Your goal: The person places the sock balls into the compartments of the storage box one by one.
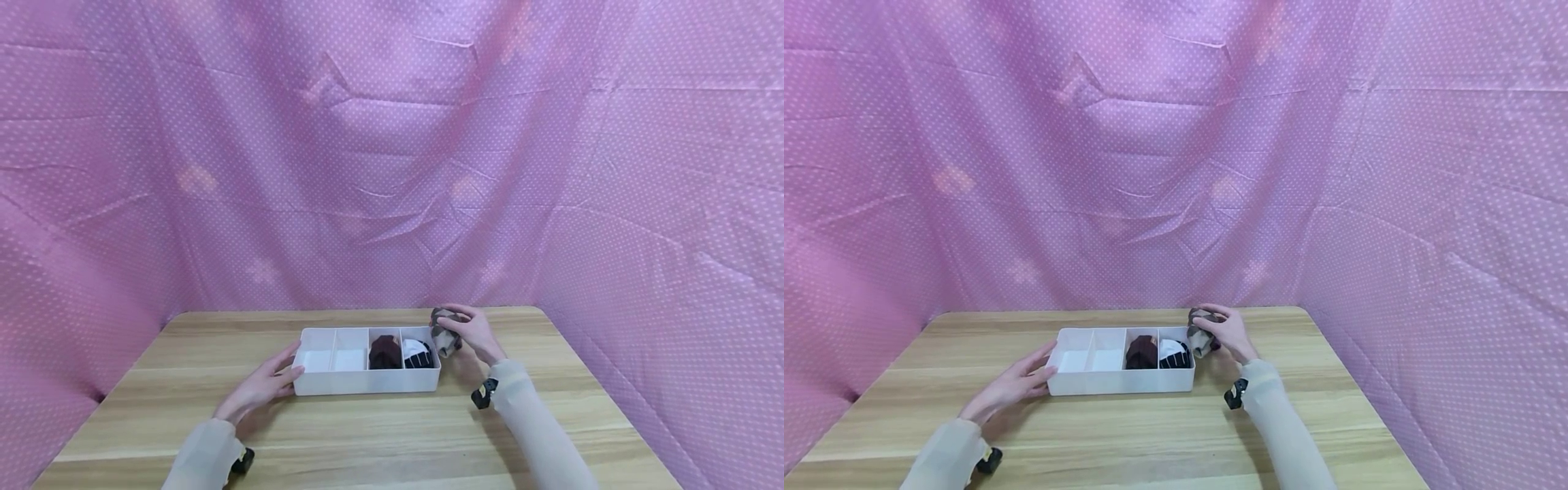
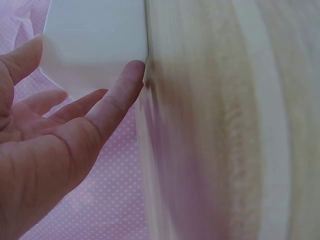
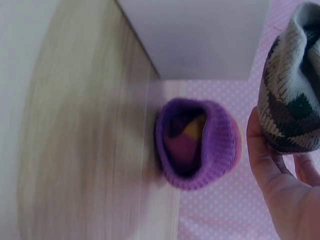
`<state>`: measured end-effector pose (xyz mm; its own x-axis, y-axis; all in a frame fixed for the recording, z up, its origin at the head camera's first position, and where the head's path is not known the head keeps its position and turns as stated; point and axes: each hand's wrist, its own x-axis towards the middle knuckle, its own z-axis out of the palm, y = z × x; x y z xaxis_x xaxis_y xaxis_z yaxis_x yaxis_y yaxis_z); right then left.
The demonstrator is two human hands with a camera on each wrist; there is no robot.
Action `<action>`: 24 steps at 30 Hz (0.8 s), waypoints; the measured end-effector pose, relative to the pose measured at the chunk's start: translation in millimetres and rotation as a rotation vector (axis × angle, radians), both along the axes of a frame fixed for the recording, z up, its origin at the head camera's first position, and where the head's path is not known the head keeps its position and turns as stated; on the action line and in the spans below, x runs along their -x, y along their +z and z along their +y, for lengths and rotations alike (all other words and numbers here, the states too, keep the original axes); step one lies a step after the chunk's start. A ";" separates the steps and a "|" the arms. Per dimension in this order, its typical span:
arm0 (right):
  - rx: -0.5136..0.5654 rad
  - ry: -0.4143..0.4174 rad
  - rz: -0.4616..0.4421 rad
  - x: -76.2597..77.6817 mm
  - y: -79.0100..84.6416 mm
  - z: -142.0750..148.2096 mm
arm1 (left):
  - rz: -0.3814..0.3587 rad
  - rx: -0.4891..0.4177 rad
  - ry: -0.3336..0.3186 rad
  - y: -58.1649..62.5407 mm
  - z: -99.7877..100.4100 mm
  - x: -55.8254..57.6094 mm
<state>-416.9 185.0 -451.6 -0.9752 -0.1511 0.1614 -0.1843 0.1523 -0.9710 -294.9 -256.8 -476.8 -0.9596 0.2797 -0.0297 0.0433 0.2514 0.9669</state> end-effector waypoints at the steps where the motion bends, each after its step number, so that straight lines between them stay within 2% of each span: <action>1: 0.012 -0.004 -0.004 0.3 0.3 -2.0 | 0.001 -0.002 -0.001 0.3 0.1 0.3; 10: 0.075 0.024 0.024 -2.2 8.9 -24.8 | 0.009 0.012 -0.007 1.6 0.1 1.4; 19: 0.040 0.045 0.126 -4.4 8.7 -48.3 | 0.006 0.020 0.001 1.2 1.0 0.0; 24: 0.037 0.086 0.091 -9.5 9.1 -63.0 | 0.010 0.012 0.001 -0.8 0.7 0.2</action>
<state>-407.3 122.1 -442.5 -0.9401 -0.2260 0.2554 -0.2824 0.0963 -0.9544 -295.2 -256.0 -477.6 -0.9601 0.2785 -0.0236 0.0527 0.2633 0.9633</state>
